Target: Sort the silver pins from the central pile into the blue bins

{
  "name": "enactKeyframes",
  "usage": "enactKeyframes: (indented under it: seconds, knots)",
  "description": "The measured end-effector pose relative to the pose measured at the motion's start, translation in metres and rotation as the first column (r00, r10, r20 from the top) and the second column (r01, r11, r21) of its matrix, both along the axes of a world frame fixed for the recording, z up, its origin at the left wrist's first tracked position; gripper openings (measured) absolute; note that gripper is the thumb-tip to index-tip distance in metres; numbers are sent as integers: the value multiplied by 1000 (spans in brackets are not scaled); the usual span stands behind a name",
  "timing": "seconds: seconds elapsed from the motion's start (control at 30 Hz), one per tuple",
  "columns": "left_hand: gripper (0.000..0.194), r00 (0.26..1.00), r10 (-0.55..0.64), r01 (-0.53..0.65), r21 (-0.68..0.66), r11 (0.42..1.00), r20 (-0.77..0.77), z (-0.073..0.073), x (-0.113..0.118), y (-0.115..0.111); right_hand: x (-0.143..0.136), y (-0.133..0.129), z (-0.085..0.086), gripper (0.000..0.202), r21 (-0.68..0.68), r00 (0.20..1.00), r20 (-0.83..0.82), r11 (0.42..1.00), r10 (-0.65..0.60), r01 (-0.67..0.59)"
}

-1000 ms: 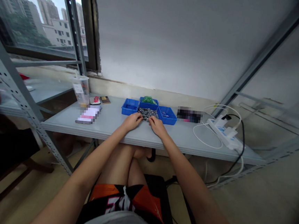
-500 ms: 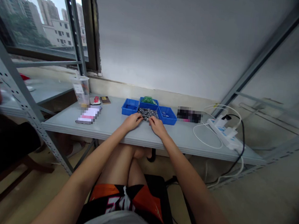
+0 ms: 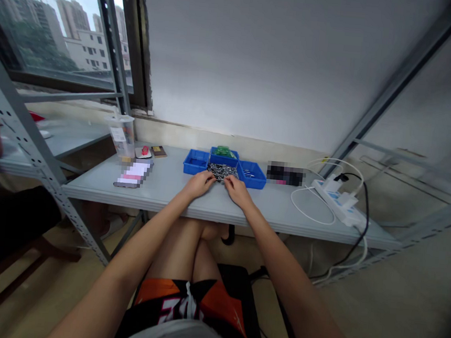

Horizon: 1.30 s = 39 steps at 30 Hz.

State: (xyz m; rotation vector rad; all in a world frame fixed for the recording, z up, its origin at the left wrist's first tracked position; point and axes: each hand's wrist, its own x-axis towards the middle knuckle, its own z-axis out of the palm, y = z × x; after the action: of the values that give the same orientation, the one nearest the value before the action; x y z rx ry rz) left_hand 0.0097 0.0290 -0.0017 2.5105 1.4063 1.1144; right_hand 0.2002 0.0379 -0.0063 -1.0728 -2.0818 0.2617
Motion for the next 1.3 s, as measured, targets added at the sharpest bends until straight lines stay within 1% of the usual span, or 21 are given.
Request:
enactKeyframes:
  seconds: [0.17, 0.23, 0.27, 0.3, 0.33, 0.4, 0.43, 0.5, 0.57, 0.7, 0.73, 0.77, 0.8, 0.83, 0.9, 0.93, 0.97, 1.0, 1.07, 1.2, 1.3]
  knots:
    - [25, 999, 38, -38, -16, 999, 36, 0, 0, 0, 0, -1, 3, 21, 30, 1000, -24, 1000, -3, 4]
    - [24, 997, 61, -60, -19, 998, 45, -1, 0, 0, 4, 0, 5, 21, 94, 997, -53, 993, -62, 67]
    - [23, 997, 70, -69, -22, 997, 44, -1, 0, 0, 7, 1, 6, 22, 141, 990, -78, 982, -114, 125]
    - [22, 996, 77, -76, -27, 997, 41, -1, 0, 0, 12, 2, 7, 23, 190, 976, -114, 961, -183, 202]
    - [21, 996, 84, -83, -34, 996, 35, -2, -1, 0, 17, 4, 8, 24, 230, 951, -161, 928, -263, 295]
    - [20, 995, 94, -93, -49, 994, 14, -3, -1, 0, 27, 9, 7, 27, 258, 869, -252, 835, -426, 485]
    - [19, 995, 95, -95, -54, 994, 2, -3, -1, 1, 32, 11, 6, 27, 258, 837, -269, 802, -476, 539]
    - [19, 995, 97, -97, -60, 993, -18, -4, -2, 1, 39, 15, 3, 26, 251, 796, -268, 759, -542, 601]
    - [18, 994, 103, -105, -62, 993, -29, -5, -2, 2, 43, 17, 0, 24, 238, 772, -258, 736, -582, 634]
    - [18, 994, 104, -106, -56, 993, -33, -7, -3, 4, 40, 14, 2, 24, 212, 708, -276, 678, -649, 704]
    - [18, 994, 104, -106, -54, 993, -34, -7, -3, 4, 37, 12, 3, 25, 224, 711, -283, 676, -644, 702]
    - [18, 994, 105, -106, -51, 993, -35, -7, -3, 4, 34, 11, 4, 27, 246, 732, -284, 691, -619, 680]
    - [18, 993, 108, -110, -47, 993, -37, -7, -3, 4, 31, 10, 4, 28, 273, 774, -271, 725, -572, 632]
    - [18, 993, 111, -113, -44, 993, -39, -7, -2, 4, 27, 9, 4, 27, 299, 832, -235, 777, -502, 554]
    - [18, 993, 111, -113, -38, 993, -45, -6, -2, 3, 19, 7, 3, 25, 292, 948, -80, 902, -308, 317]
    - [18, 993, 110, -112, -38, 993, -47, -6, -2, 3, 15, 6, 2, 23, 254, 978, 6, 946, -210, 202]
    - [18, 993, 108, -110, -41, 993, -49, -6, -2, 3, 11, 5, 1, 22, 209, 989, 72, 972, -128, 111]
    - [18, 993, 105, -107, -44, 993, -53, -6, -2, 3, 9, 4, 1, 21, 169, 991, 115, 984, -68, 48]
    - [18, 993, 101, -104, -47, 993, -58, -6, -2, 3, 6, 1, 2, 20, 138, 992, 128, 990, -19, 1]
    - [18, 994, 90, -92, -45, 995, -61, -6, -3, 3, 6, -10, 10, 19, 227, 999, 2, 973, -46, 44]
    - [18, 994, 84, -88, -56, 995, -66, -5, -3, 2, 9, -19, 13, 16, 344, 992, -102, 934, -67, 99]
